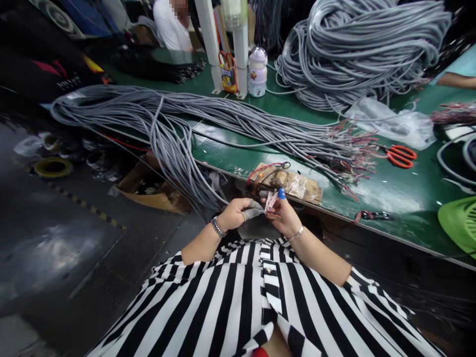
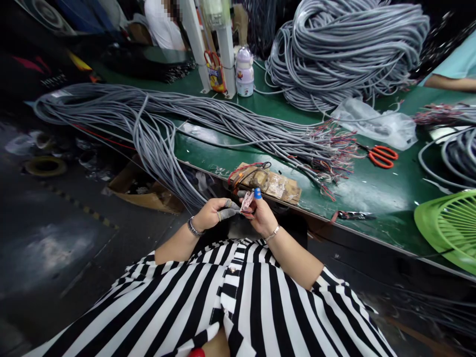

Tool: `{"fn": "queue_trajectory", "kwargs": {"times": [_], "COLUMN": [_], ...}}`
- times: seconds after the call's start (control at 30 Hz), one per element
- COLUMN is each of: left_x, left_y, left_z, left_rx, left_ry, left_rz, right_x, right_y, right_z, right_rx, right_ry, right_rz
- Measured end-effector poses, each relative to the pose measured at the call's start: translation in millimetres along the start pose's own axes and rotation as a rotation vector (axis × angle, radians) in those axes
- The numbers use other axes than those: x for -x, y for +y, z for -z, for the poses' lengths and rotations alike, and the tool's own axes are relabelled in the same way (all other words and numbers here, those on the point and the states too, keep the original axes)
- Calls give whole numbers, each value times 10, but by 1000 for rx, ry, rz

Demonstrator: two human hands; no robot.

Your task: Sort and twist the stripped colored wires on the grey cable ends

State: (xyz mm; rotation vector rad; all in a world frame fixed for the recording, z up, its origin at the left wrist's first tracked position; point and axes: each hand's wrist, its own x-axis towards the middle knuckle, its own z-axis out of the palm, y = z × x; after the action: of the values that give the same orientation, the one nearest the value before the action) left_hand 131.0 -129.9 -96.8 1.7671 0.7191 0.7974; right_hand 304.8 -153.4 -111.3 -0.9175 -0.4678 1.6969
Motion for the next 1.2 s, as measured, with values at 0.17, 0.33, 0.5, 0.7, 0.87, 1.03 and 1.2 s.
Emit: {"fn": "queue_trajectory", "kwargs": {"times": [0.17,0.33,0.5,0.7,0.87,1.03,1.2], "left_x": [-13,-31,-25,40,184,393,475], "left_y": [-4,-30,-39,-37,25,72,44], "left_z": [-19,-47,-88,-62,-23,-11,55], "left_rx": [23,36,22,61,77,0,-71], "left_ry": [0,-27,-58,-69,-94,-131,-35], "left_rz": [22,54,83,87,82,32,32], "right_x": [11,10,22,41,74,114,133], "right_y": [5,-8,-13,68,107,40,-39], "right_z": [17,-16,-33,78,198,235,205], "right_rx": [18,21,11,-25,-69,-78,-9], "right_ry": [-7,42,65,-22,-41,-89,-146], "right_rz": [15,52,17,-25,-93,-109,-151]}}
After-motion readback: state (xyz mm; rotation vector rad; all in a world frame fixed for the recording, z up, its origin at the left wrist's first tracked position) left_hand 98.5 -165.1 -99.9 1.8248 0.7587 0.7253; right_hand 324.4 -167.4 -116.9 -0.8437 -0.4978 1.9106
